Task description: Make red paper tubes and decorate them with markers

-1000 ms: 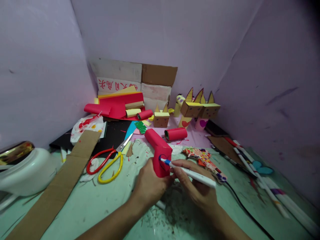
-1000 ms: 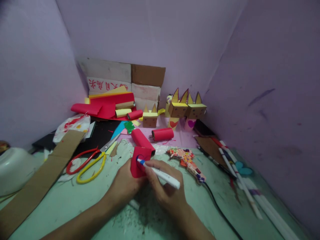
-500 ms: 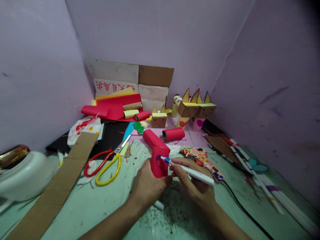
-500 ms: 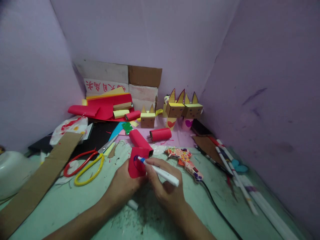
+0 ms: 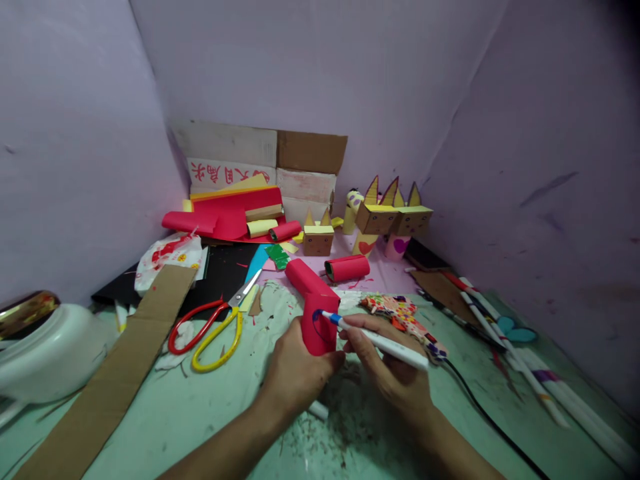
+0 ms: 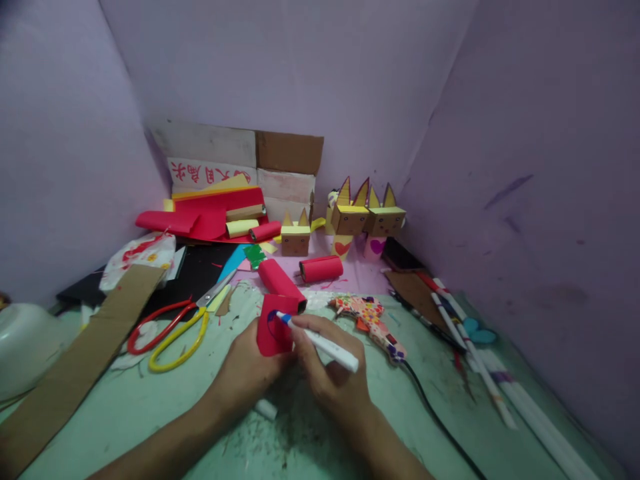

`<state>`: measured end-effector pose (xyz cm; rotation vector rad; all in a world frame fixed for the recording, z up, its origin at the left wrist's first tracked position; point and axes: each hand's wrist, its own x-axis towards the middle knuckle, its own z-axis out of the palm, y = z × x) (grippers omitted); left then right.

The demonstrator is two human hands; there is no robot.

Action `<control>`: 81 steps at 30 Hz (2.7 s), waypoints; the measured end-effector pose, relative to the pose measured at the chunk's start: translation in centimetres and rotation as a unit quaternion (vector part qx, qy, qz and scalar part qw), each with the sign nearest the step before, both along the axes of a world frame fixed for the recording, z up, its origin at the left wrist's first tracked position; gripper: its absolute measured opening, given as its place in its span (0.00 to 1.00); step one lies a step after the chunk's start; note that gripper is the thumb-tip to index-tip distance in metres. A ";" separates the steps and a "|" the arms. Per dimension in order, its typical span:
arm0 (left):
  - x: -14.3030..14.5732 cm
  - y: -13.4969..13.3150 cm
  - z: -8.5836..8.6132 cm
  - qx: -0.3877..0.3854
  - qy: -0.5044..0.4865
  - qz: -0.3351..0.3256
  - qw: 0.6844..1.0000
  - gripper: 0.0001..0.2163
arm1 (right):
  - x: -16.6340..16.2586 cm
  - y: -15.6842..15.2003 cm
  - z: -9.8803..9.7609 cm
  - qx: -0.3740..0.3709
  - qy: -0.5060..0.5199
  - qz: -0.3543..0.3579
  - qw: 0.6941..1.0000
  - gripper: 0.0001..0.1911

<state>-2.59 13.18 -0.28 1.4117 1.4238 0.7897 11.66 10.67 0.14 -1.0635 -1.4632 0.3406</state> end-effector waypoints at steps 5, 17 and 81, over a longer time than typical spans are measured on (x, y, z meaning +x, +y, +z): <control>0.0 0.0 0.1 -0.004 -0.002 -0.005 1.000 0.17 | 0.0 -0.1 0.1 -0.010 0.008 -0.001 1.000 0.05; 0.1 0.2 -0.2 -0.004 0.003 0.005 1.000 0.18 | 0.0 -0.1 -0.3 -0.028 0.030 -0.003 0.999 0.06; 0.1 0.1 0.2 -0.003 0.013 0.005 1.000 0.17 | 0.1 0.0 -0.5 -0.017 0.020 0.012 1.000 0.06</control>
